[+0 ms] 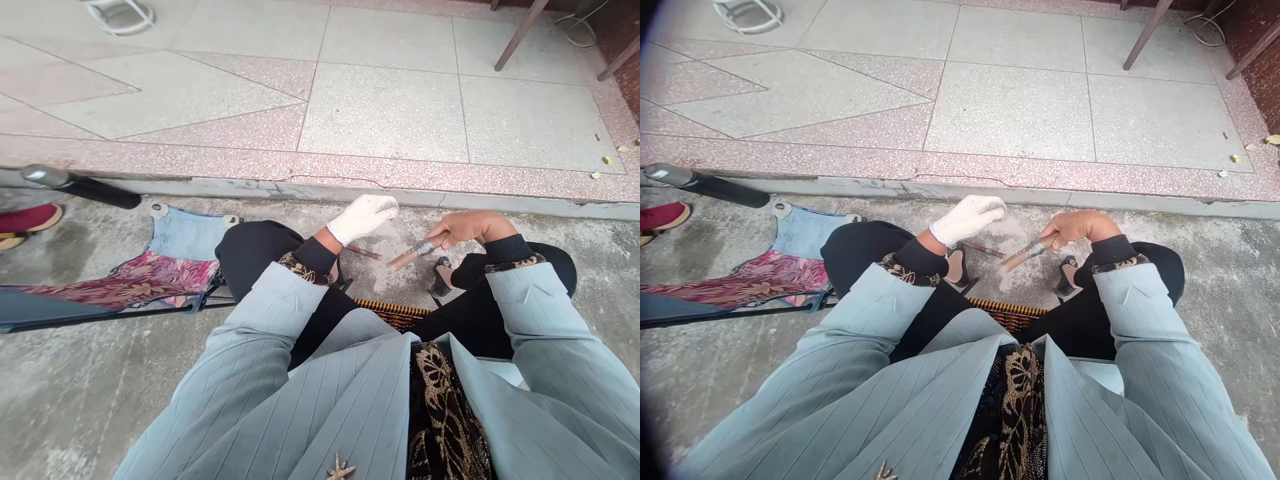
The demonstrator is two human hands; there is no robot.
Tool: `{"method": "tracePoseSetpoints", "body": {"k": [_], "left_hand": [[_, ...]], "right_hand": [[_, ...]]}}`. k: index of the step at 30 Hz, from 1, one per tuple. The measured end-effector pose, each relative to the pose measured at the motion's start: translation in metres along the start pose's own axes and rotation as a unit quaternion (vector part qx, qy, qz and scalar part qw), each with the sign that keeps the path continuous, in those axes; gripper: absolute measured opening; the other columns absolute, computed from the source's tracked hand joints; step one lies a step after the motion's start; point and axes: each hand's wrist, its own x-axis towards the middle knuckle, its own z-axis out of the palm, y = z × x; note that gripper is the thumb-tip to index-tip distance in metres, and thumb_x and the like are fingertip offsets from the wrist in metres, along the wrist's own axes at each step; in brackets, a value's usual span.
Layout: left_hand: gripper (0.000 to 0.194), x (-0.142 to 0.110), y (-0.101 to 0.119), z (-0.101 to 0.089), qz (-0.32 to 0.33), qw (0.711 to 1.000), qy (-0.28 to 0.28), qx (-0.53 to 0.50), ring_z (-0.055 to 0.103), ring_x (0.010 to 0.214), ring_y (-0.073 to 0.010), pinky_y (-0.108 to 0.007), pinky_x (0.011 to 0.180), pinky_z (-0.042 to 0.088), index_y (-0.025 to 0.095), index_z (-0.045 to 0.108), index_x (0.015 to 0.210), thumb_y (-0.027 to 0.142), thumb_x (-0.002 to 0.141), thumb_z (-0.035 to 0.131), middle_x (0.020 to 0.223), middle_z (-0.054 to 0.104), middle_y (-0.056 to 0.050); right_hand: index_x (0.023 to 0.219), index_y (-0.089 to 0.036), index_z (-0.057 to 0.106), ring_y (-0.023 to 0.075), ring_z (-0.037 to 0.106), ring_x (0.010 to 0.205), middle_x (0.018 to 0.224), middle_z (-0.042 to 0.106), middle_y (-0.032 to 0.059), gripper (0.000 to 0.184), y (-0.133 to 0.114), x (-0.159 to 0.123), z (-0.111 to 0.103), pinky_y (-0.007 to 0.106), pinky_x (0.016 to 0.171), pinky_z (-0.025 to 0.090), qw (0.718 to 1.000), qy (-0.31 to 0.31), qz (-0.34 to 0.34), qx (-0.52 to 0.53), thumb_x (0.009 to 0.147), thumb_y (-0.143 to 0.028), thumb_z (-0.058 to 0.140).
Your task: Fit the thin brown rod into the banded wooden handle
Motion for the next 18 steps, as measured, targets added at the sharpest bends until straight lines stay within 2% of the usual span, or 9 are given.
{"method": "tracePoseSetpoints", "body": {"k": [1, 2, 5, 7, 9, 11, 14, 16, 18], "left_hand": [[0.03, 0.002, -0.001, 0.001, -0.011, 1.0, 0.006, -0.009, 0.062, 0.08, -0.0164, -0.028, 0.08, 0.046, 0.015, 0.073, 0.094, 0.034, 0.095, 0.05, 0.087, 0.072, -0.003], [0.03, 0.003, -0.001, 0.003, -0.022, 0.999, 0.008, -0.021, 0.062, 0.081, -0.0163, -0.028, 0.08, 0.046, 0.014, 0.072, 0.093, 0.033, 0.095, 0.049, 0.087, 0.072, -0.004], [0.03, 0.004, 0.002, 0.013, -0.033, 0.997, -0.014, -0.064, 0.06, 0.078, -0.0155, -0.028, 0.078, 0.046, 0.014, 0.07, 0.092, 0.033, 0.096, 0.048, 0.085, 0.07, -0.004], [0.031, 0.003, 0.006, 0.019, -0.026, 0.995, -0.053, -0.082, 0.058, 0.074, -0.0148, -0.028, 0.076, 0.045, 0.015, 0.07, 0.092, 0.036, 0.096, 0.047, 0.08, 0.067, -0.002], [0.03, 0.0, 0.011, 0.023, -0.012, 0.991, -0.094, -0.089, 0.055, 0.07, -0.0144, -0.027, 0.074, 0.044, 0.016, 0.069, 0.09, 0.037, 0.095, 0.049, 0.075, 0.064, 0.0], [0.028, -0.003, 0.016, 0.023, 0.008, 0.987, -0.13, -0.095, 0.055, 0.07, -0.0144, -0.027, 0.073, 0.043, 0.016, 0.069, 0.088, 0.036, 0.093, 0.05, 0.073, 0.062, 0.0], [0.028, -0.006, 0.019, 0.017, 0.036, 0.984, -0.145, -0.097, 0.056, 0.071, -0.0142, -0.027, 0.074, 0.044, 0.016, 0.07, 0.088, 0.036, 0.093, 0.051, 0.076, 0.065, 0.0], [0.029, -0.007, 0.018, 0.011, 0.033, 0.989, -0.116, -0.087, 0.058, 0.075, -0.0144, -0.027, 0.077, 0.044, 0.016, 0.071, 0.093, 0.036, 0.093, 0.051, 0.081, 0.068, -0.001], [0.031, -0.007, 0.016, 0.004, 0.014, 0.994, -0.072, -0.076, 0.06, 0.077, -0.0147, -0.028, 0.08, 0.046, 0.015, 0.073, 0.097, 0.036, 0.094, 0.05, 0.085, 0.07, -0.002]], "right_hand": [[0.125, -0.017, 0.079, 0.0212, 0.071, 0.087, 0.103, 0.078, 0.005, 0.05, -0.003, -0.007, 0.0, 0.033, 0.087, 0.056, 0.996, -0.042, -0.047, 0.066, 0.079, -0.035, 0.082], [0.126, -0.016, 0.078, 0.0187, 0.069, 0.081, 0.1, 0.076, 0.0048, 0.053, -0.006, -0.014, -0.001, 0.032, 0.082, 0.057, 0.987, -0.027, -0.09, 0.13, 0.079, -0.042, 0.083], [0.117, -0.019, 0.073, 0.0149, 0.061, 0.069, 0.088, 0.067, 0.0026, 0.052, -0.009, -0.03, -0.007, 0.029, 0.066, 0.055, 0.913, 0.232, -0.168, 0.29, 0.08, -0.054, 0.083], [0.107, -0.02, 0.071, 0.0141, 0.056, 0.067, 0.083, 0.062, 0.0015, 0.044, -0.005, -0.031, -0.012, 0.027, 0.062, 0.052, 0.839, 0.406, -0.153, 0.327, 0.077, -0.05, 0.085], [0.098, -0.02, 0.07, 0.0131, 0.051, 0.063, 0.076, 0.058, 0.0001, 0.034, 0.003, -0.026, -0.017, 0.027, 0.06, 0.048, 0.804, 0.492, -0.091, 0.321, 0.075, -0.04, 0.084], [0.094, -0.018, 0.071, 0.0129, 0.048, 0.062, 0.071, 0.054, -0.0009, 0.027, 0.01, -0.019, -0.019, 0.028, 0.059, 0.045, 0.812, 0.509, -0.013, 0.286, 0.074, -0.033, 0.081], [0.1, -0.016, 0.076, 0.0162, 0.052, 0.065, 0.071, 0.056, 0.0005, 0.029, 0.015, -0.009, -0.016, 0.032, 0.063, 0.045, 0.853, 0.488, 0.09, 0.161, 0.075, -0.03, 0.077], [0.104, -0.019, 0.08, 0.0188, 0.054, 0.068, 0.072, 0.062, 0.0018, 0.033, 0.015, -0.004, -0.012, 0.035, 0.068, 0.047, 0.882, 0.447, 0.131, 0.07, 0.074, -0.032, 0.079], [0.106, -0.022, 0.083, 0.021, 0.057, 0.07, 0.073, 0.067, 0.0029, 0.035, 0.014, 0.001, -0.007, 0.037, 0.072, 0.049, 0.915, 0.385, 0.116, 0.03, 0.073, -0.035, 0.082]]}}
